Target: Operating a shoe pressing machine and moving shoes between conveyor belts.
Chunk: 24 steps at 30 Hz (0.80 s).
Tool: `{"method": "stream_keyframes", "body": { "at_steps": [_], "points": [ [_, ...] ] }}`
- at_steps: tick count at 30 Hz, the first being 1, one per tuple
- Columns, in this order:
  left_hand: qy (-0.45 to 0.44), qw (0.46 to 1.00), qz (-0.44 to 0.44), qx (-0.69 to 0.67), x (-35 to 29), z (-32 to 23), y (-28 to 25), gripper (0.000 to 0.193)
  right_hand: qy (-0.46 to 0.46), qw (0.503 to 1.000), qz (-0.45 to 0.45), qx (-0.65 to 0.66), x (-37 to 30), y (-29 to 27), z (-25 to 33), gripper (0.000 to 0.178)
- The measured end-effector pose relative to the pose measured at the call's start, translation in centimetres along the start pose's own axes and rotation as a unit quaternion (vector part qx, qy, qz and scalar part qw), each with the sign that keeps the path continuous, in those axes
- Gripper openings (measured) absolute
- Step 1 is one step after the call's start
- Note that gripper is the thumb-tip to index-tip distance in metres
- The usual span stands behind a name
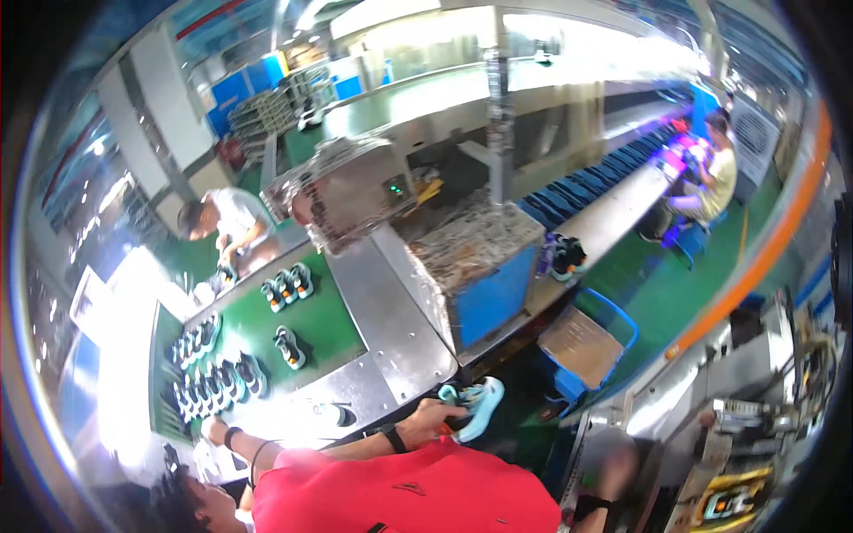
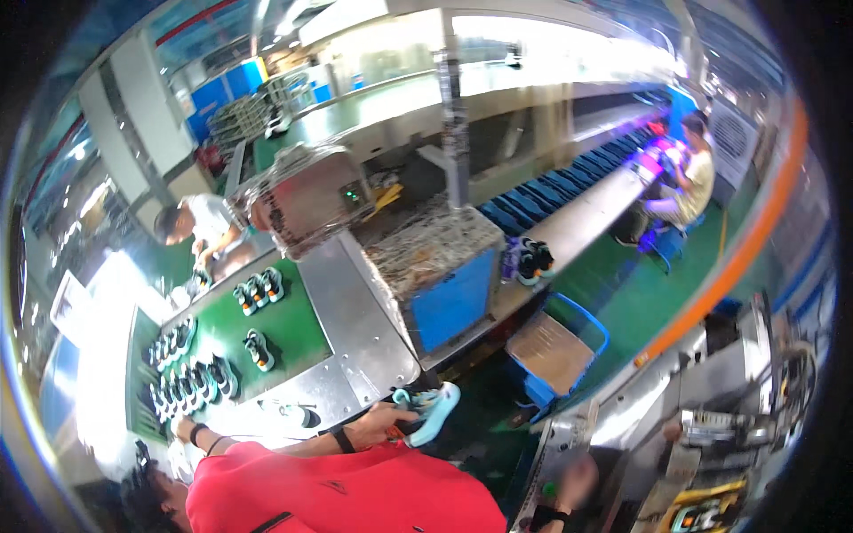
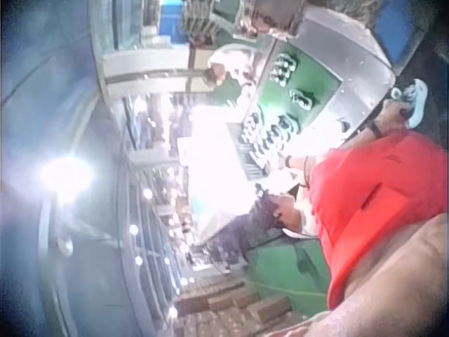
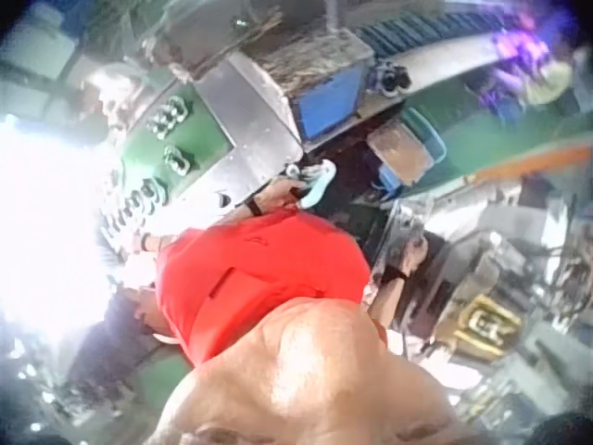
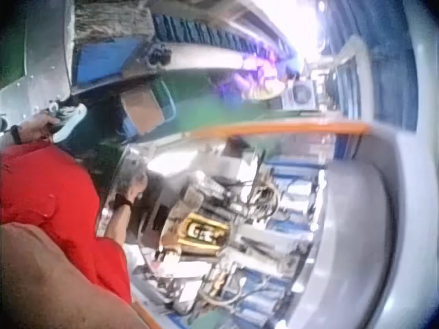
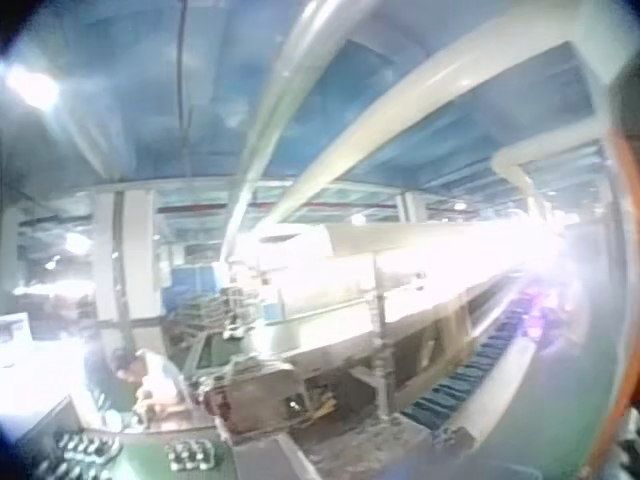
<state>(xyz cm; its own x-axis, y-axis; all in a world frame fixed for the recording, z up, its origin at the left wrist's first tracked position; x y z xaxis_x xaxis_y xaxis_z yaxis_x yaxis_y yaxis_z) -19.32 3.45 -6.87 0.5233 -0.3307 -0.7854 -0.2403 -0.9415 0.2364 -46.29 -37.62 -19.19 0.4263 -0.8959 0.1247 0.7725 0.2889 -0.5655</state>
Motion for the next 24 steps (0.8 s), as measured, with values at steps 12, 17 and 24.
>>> {"method": "stream_keyframes", "body": {
  "at_steps": [12, 17, 24],
  "points": [
    [0.139, 0.936, -0.239, -0.216, 12.7, -8.1, -26.3, 0.043, -0.582, 0.806, 0.1, -0.035, 11.6, 11.7, 61.5, 0.03],
    [0.197, 0.882, -0.326, -0.279, 16.4, -13.9, -36.7, 0.027, -0.813, 0.567, 0.098, -0.088, 7.4, 25.3, 82.6, 0.044],
    [0.185, 0.858, -0.425, -0.221, 27.0, -24.5, -51.5, 0.037, -0.901, 0.372, 0.09, -0.204, 2.9, 45.7, 99.7, 0.069]
  ]
}}
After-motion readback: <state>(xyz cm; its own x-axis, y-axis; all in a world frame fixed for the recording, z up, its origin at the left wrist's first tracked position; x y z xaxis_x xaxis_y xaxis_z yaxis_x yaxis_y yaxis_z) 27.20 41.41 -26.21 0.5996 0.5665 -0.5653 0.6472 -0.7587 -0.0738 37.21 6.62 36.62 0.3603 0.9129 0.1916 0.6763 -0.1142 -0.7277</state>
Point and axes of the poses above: each hand's wrist, its own x-axis towards the middle knuckle, its own y-axis out of the palm, z = x × y, the point moved 2 cm from there along x, towards the middle knuckle, and after that the axes turned 4 degrees about -y, right-handed, at the moved point
